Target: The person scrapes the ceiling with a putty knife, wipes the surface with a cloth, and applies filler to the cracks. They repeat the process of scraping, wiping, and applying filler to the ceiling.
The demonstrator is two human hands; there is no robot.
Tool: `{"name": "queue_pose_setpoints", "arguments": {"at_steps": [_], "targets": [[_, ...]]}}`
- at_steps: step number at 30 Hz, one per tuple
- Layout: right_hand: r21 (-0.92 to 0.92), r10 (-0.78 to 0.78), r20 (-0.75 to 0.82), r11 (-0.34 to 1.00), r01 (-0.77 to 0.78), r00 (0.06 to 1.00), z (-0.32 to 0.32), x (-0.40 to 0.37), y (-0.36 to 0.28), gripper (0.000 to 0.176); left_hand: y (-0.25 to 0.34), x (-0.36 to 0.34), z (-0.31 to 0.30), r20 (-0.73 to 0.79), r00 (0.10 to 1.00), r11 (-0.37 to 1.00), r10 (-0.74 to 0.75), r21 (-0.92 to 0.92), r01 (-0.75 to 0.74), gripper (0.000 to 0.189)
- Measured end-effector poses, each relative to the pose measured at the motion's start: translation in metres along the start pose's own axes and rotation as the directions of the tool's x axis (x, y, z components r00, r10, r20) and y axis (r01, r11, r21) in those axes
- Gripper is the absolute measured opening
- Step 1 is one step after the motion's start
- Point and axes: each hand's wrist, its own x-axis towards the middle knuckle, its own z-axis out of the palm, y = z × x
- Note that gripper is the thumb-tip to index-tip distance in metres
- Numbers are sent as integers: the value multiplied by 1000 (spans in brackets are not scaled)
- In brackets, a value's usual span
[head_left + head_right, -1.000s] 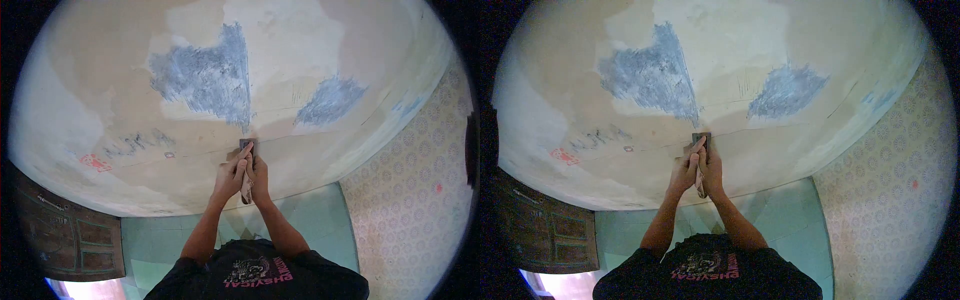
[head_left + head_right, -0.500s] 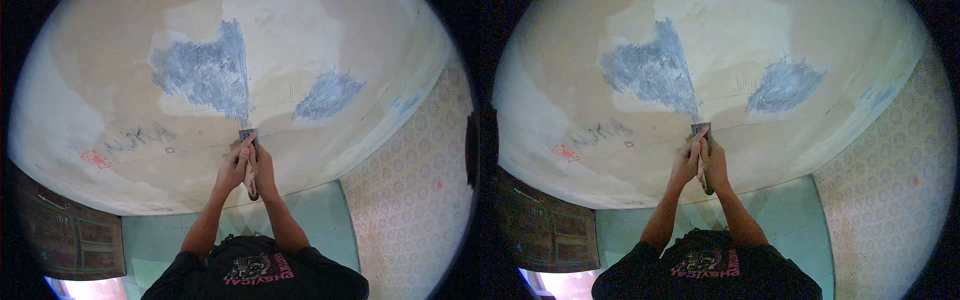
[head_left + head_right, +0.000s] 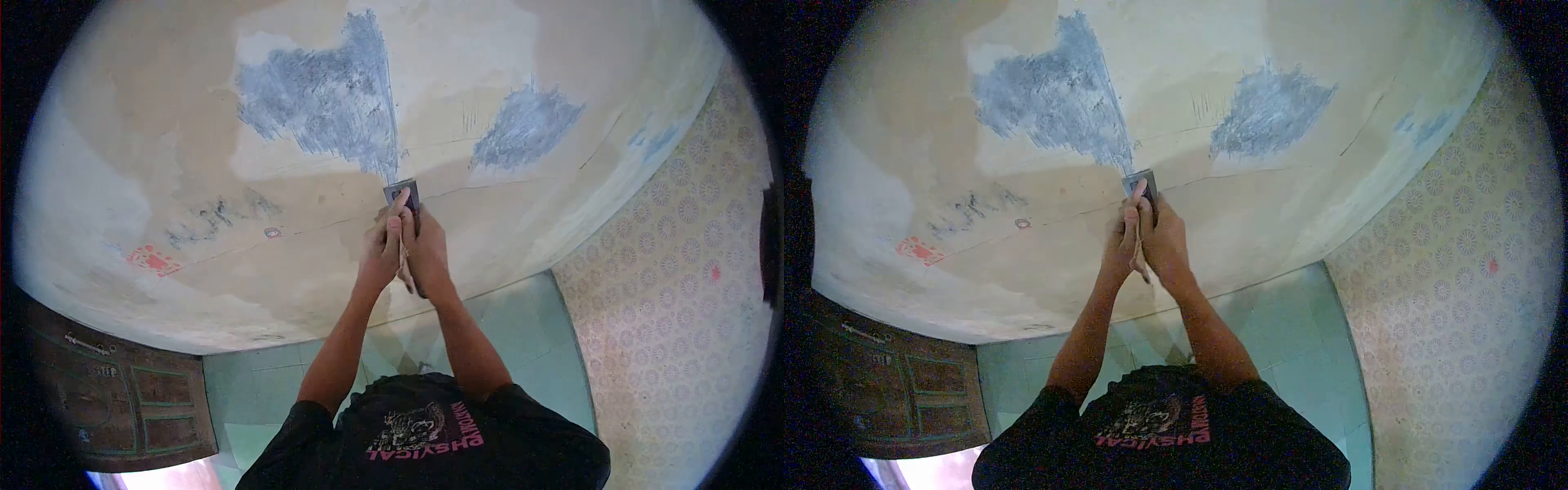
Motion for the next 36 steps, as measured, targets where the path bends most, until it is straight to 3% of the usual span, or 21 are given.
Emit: {"name": "queue_pose_setpoints", "arguments": {"at_steps": [5, 7, 10, 11, 13, 17, 19, 20, 22, 25, 30, 32, 36], "targets": [[52, -74, 41, 996, 72, 996, -4, 7, 11, 38, 11, 7, -2, 0, 998, 996, 58, 61, -57, 41], [225, -99, 30, 970, 90, 995, 8, 4, 17, 40, 3, 11, -17, 118, 992, 997, -48, 72, 40, 38], [320, -46, 27, 947, 35, 999, 19, 3, 26, 38, 25, 14, -25, 144, 981, 985, -130, 129, 112, 37], [318, -41, 32, 948, 28, 999, 15, 0, 17, 38, 19, 15, -23, 142, 980, 985, -137, 127, 119, 37], [241, -8, 4, 971, 7, 1000, 2, -2, -12, 39, 4, 16, -17, 73, 996, 993, 49, 105, -57, 37], [169, -28, 50, 985, 19, 998, 5, 6, 7, 39, 22, 16, -14, 26, 998, 985, 59, 161, -62, 38], [279, -29, 40, 960, 17, 999, 16, 7, 18, 39, 44, 18, -22, 131, 961, 969, -245, 10, 245, 39], [278, -27, 40, 960, 15, 999, 15, 7, 12, 39, 40, 19, -22, 132, 960, 969, -247, 10, 248, 39], [207, -48, -32, 977, 53, 998, 8, 6, -1, 40, 25, 21, -15, 69, 997, 997, -14, 83, 9, 40], [280, -13, 95, 960, -14, 995, -1, 10, -2, 41, 20, 18, -9, 20, 999, 999, -49, 17, 48, 39], [315, -115, -34, 942, 120, 993, 14, 4, -7, 42, 44, 23, -21, 92, 987, 991, -130, 56, 125, 38], [281, -85, 34, 957, 72, 996, 11, 15, -6, 43, 30, 29, -20, 12, 985, 969, 171, 177, -171, 38], [217, -157, 54, 966, 142, 986, 10, 31, -48, 44, 76, 39, -31, -6, 997, 997, 74, 6, -74, 38]]}}
